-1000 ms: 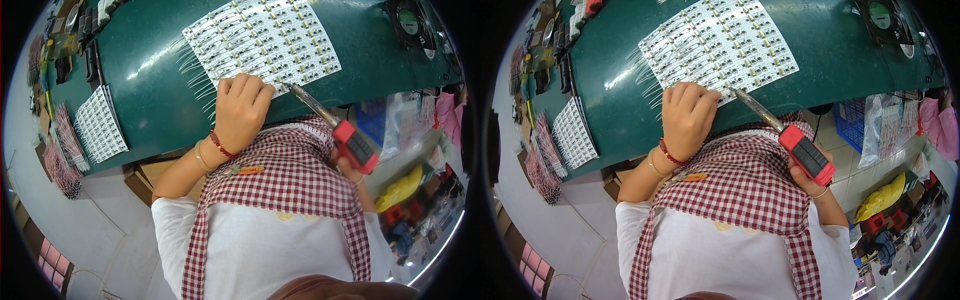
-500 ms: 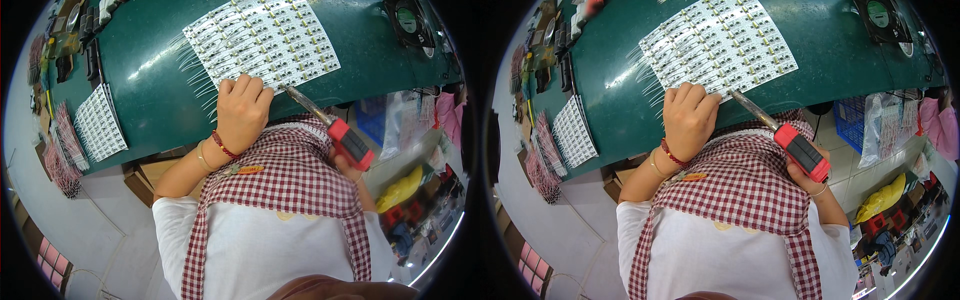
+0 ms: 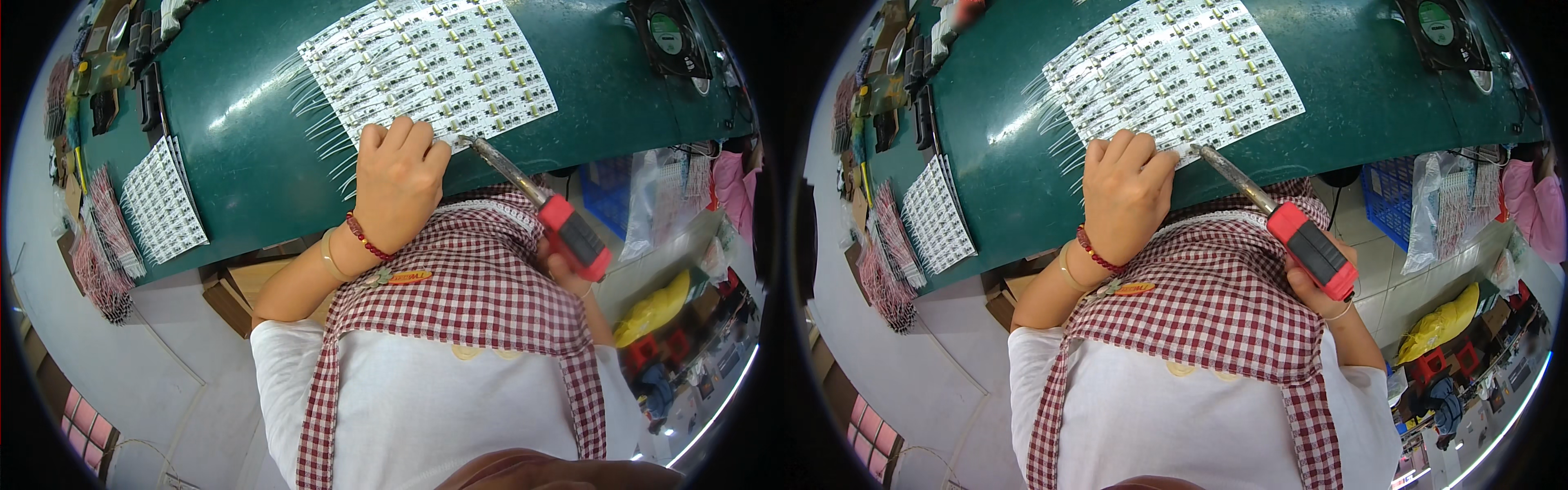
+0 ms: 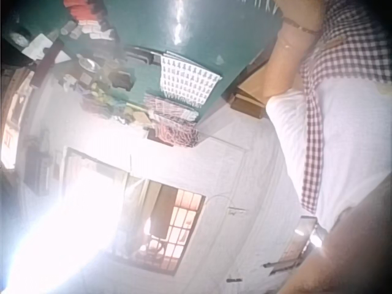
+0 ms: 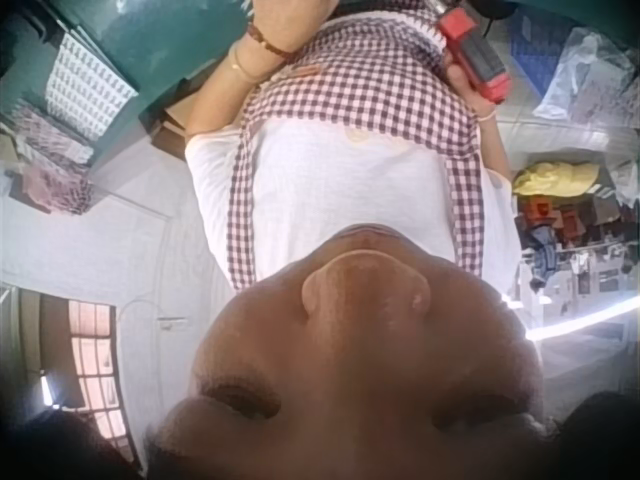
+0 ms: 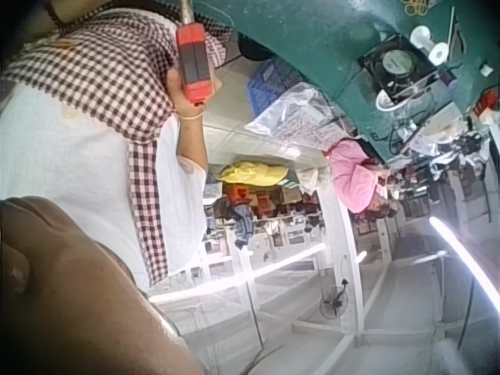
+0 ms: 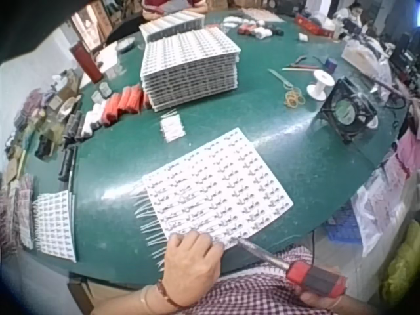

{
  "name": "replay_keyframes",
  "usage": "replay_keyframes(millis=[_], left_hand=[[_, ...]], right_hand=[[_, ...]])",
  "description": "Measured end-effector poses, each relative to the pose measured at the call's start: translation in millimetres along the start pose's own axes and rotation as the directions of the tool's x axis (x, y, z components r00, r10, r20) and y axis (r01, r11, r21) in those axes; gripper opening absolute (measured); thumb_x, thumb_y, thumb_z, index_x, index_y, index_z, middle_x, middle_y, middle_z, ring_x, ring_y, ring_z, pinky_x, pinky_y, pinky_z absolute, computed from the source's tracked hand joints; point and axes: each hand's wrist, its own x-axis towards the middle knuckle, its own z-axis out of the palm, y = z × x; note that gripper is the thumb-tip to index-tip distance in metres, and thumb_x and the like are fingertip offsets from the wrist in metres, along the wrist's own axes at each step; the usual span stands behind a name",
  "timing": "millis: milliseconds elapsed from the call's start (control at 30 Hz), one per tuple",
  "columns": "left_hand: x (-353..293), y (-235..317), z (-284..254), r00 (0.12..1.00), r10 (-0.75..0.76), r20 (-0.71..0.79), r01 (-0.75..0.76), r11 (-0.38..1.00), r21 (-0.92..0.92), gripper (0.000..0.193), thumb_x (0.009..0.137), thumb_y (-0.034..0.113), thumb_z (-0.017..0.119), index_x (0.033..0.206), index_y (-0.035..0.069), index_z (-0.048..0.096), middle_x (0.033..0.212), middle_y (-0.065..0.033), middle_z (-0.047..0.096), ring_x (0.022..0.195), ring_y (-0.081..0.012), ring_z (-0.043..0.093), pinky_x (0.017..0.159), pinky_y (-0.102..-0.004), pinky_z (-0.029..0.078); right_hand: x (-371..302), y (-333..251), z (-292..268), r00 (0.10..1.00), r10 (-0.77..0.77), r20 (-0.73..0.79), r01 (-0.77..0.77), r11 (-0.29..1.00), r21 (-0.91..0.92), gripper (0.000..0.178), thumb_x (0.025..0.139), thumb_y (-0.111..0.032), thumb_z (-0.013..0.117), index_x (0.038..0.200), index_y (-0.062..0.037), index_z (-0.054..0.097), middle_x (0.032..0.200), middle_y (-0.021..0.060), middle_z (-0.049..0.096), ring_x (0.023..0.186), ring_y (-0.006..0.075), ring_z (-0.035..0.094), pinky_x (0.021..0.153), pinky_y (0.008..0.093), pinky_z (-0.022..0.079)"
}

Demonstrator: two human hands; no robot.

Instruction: The person assembles electronic components onto LED lighting strips by hand, then solders them in place with a soldering iron and solder wire.

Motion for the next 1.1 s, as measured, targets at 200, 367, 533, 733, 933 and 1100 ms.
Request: replay_keyframes(millis=[200,367,533,733,933,1100], left_hand=[[-2.6,-0.9,-0.3,1.0,-0.009,-0.007,0.009,1.0,0.006,0.013,0.069,0.004,0.07,0.079,0.011,0.065,0.072,-0.0017,0.048,0.071,-0.0192,0.05,0.064,-0.034,0.033],[-4.6,-1.7,-0.1,1.0,0.0,-0.02,0.0,1.0,0.0,0.015,0.069,0.003,0.069,0.081,0.011,0.067,0.071,-0.0013,0.047,0.07,-0.0188,0.049,0.064,-0.0336,0.033],[-4.2,-2.3,0.3,1.0,0.017,-0.023,-0.017,1.0,0.0,0.015,0.069,0.003,0.069,0.081,0.011,0.067,0.071,-0.0012,0.046,0.07,-0.0187,0.048,0.064,-0.0334,0.033],[-2.6,-1.8,0.0,1.0,0.026,-0.01,-0.026,1.0,0.012,0.014,0.069,0.003,0.069,0.08,0.011,0.066,0.071,-0.0017,0.046,0.07,-0.0188,0.048,0.064,-0.0334,0.033],[-2.1,-1.7,-0.9,1.0,0.018,0.013,-0.018,1.0,0.023,0.013,0.069,0.003,0.07,0.08,0.011,0.066,0.071,-0.0018,0.047,0.071,-0.0186,0.049,0.065,-0.0336,0.033],[-4.0,-3.8,-0.3,0.999,0.027,-0.024,-0.028,0.999,-0.017,0.013,0.07,0.004,0.071,0.08,0.01,0.066,0.072,-0.0016,0.049,0.071,-0.0188,0.05,0.065,-0.0337,0.033]], right_hand=[[-0.3,-1.1,-3.8,0.995,0.097,0.036,-0.1,0.987,0.127,0.023,0.077,-0.024,0.072,0.085,-0.0026,0.067,0.078,0.0088,0.064,0.065,0.0223,0.064,0.059,0.0304,0.05],[-2.7,2.6,0.2,0.999,0.041,0.021,-0.041,0.999,0.028,0.022,0.077,-0.024,0.071,0.084,-0.0032,0.067,0.077,0.009,0.064,0.063,0.0235,0.063,0.056,0.0311,0.049],[0.7,2.0,1.5,1.0,0.006,0.018,-0.006,1.0,-0.013,0.02,0.076,-0.021,0.071,0.084,-0.0037,0.067,0.076,0.0092,0.063,0.062,0.0239,0.063,0.055,0.0308,0.048],[-0.2,0.4,-2.5,1.0,0.005,0.026,-0.003,0.999,-0.049,0.021,0.077,-0.022,0.072,0.085,-0.0033,0.067,0.076,0.0083,0.064,0.06,0.0226,0.063,0.056,0.0301,0.049],[-1.6,0.9,-7.0,0.998,0.053,0.02,-0.055,0.99,0.133,0.026,0.08,-0.027,0.072,0.082,-0.0014,0.067,0.073,0.0074,0.064,0.061,0.0207,0.063,0.057,0.0296,0.049],[-3.8,0.5,-7.3,0.997,0.074,0.023,-0.077,0.986,0.146,0.026,0.08,-0.027,0.072,0.082,-0.0015,0.067,0.073,0.0081,0.064,0.062,0.0221,0.063,0.057,0.0305,0.049]])
